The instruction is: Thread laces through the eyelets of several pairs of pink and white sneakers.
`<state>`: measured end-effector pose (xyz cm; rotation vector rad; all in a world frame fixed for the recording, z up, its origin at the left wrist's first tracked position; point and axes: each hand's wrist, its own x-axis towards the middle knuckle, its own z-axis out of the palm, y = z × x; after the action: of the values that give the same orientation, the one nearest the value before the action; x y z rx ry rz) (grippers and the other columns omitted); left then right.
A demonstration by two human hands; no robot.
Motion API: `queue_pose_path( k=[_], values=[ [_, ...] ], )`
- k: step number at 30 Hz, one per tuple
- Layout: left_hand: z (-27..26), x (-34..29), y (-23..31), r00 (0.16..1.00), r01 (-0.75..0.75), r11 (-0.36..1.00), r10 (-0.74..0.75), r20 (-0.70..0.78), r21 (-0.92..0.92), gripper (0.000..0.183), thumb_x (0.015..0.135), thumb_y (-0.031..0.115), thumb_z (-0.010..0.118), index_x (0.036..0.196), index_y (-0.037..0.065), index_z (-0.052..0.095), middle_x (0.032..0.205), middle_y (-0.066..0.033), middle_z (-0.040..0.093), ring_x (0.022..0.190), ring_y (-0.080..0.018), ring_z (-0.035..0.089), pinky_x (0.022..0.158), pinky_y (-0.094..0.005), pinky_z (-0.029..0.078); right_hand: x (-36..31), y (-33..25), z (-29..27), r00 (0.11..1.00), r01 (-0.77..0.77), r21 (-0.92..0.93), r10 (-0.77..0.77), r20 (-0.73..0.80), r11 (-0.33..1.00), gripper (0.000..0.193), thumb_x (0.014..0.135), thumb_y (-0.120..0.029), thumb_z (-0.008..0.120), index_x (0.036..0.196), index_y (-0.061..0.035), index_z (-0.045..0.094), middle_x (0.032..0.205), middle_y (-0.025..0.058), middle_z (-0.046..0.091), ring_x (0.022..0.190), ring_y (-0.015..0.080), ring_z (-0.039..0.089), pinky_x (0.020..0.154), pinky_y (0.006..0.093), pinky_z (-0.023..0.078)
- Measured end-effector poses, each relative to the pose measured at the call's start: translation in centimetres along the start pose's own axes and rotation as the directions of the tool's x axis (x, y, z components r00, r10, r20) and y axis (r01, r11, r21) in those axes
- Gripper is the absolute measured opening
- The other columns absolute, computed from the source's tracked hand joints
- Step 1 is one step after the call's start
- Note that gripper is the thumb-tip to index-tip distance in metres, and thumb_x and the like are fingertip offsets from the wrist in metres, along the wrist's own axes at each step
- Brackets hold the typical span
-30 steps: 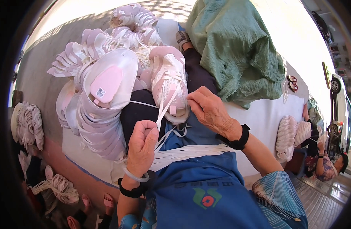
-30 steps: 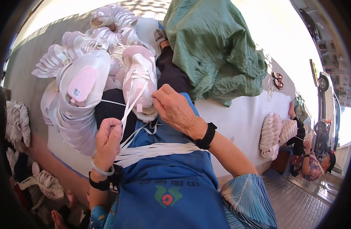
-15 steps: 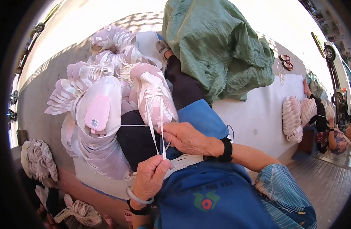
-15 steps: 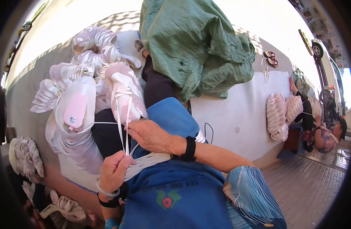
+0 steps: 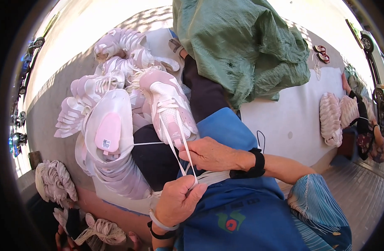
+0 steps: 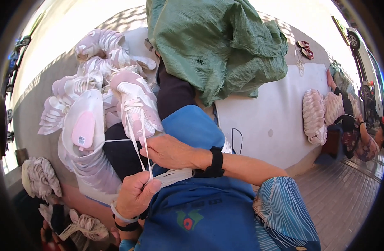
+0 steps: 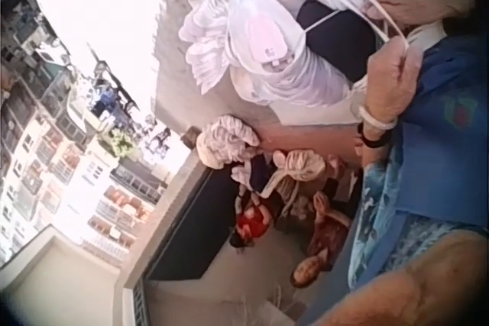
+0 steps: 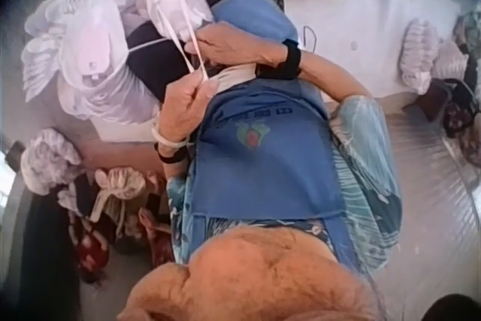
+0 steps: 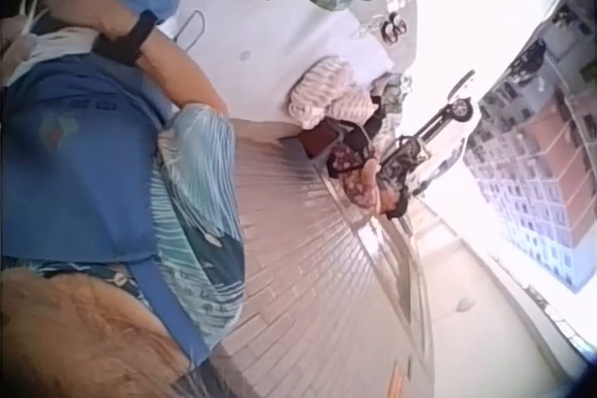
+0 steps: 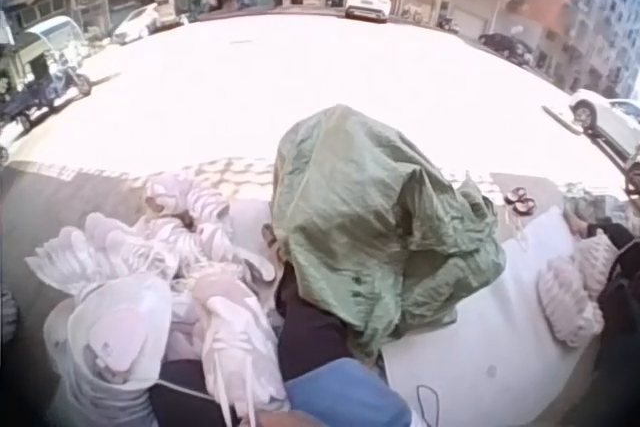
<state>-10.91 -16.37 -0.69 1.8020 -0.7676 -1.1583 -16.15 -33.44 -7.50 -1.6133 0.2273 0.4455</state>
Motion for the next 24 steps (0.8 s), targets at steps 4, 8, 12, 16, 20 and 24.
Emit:
queue_pose_path(
  k=[4, 8, 12, 16, 20, 24],
  values=[
    [1.1, 0.0, 0.2, 0.995, -0.053, 0.993, 0.061, -0.074, 0.105, 0.033, 0.090, 0.021, 0.065, 0.070, -0.001, 0.050, 0.058, -0.0147, 0.041, 0.049, -0.0265, 0.039, 0.047, -0.0349, 0.034, -0.8, -0.1, -1.5, 0.998, -0.011, 0.005, 0.011, -0.061, 1.000, 0.028, 0.094, -0.025, 0.050, 0.091, 0.0007, 0.062, 0.080, 0.0224, 0.061, 0.073, 0.0399, 0.059, 0.067, 0.0429, 0.046],
    [1.2, -0.3, 0.3, 0.988, -0.075, 0.974, 0.101, -0.113, 0.213, 0.029, 0.088, 0.021, 0.065, 0.071, 0.003, 0.050, 0.062, -0.0166, 0.050, 0.054, -0.0359, 0.051, 0.049, -0.0395, 0.040, -0.3, -0.3, -1.2, 0.968, 0.087, 0.005, -0.083, -0.238, 0.996, 0.024, 0.092, -0.021, 0.053, 0.093, 0.0006, 0.063, 0.080, 0.0207, 0.062, 0.073, 0.0372, 0.060, 0.066, 0.0410, 0.047],
    [1.2, -0.5, 0.1, 0.981, -0.091, 0.959, 0.133, -0.142, 0.270, 0.028, 0.089, 0.021, 0.064, 0.072, 0.003, 0.051, 0.063, -0.0160, 0.053, 0.056, -0.0354, 0.054, 0.049, -0.0401, 0.042, 0.2, 0.2, -0.7, 0.917, 0.205, -0.175, -0.252, -0.309, 0.963, 0.021, 0.092, -0.018, 0.054, 0.093, 0.0019, 0.062, 0.073, 0.0157, 0.060, 0.065, 0.0271, 0.058, 0.063, 0.0359, 0.047],
    [1.6, -0.9, 0.0, 0.953, -0.158, 0.957, 0.212, -0.215, 0.245, 0.032, 0.089, 0.019, 0.065, 0.068, 0.001, 0.047, 0.058, -0.0161, 0.043, 0.049, -0.0336, 0.043, 0.047, -0.0389, 0.036, 1.0, -0.4, -0.1, 0.995, 0.032, 0.068, -0.025, -0.092, 0.997, 0.023, 0.094, -0.023, 0.055, 0.096, -0.0009, 0.062, 0.070, 0.0082, 0.059, 0.058, 0.0134, 0.056, 0.055, 0.0300, 0.046],
    [1.3, -0.1, 0.9, 0.926, -0.249, 0.962, 0.270, -0.264, 0.111, 0.032, 0.091, 0.020, 0.063, 0.069, 0.001, 0.048, 0.058, -0.0154, 0.043, 0.049, -0.0331, 0.044, 0.047, -0.0380, 0.037, 2.6, -1.5, 0.6, 0.988, -0.146, 0.424, 0.152, 0.020, 0.894, 0.031, 0.098, -0.027, 0.054, 0.112, 0.0009, 0.058, 0.083, 0.0050, 0.062, 0.071, 0.0113, 0.063, 0.062, 0.0229, 0.051],
    [0.8, -0.4, 0.3, 0.923, -0.266, 0.963, 0.264, -0.280, 0.032, 0.034, 0.093, 0.022, 0.059, 0.070, 0.000, 0.049, 0.058, -0.0158, 0.045, 0.048, -0.0307, 0.045, 0.047, -0.0370, 0.037, 3.5, -2.7, 2.0, 0.976, -0.175, 0.697, 0.213, 0.032, 0.696, 0.028, 0.097, -0.028, 0.055, 0.100, -0.0004, 0.058, 0.083, 0.0077, 0.062, 0.069, 0.0148, 0.064, 0.058, 0.0276, 0.054]
  ],
)
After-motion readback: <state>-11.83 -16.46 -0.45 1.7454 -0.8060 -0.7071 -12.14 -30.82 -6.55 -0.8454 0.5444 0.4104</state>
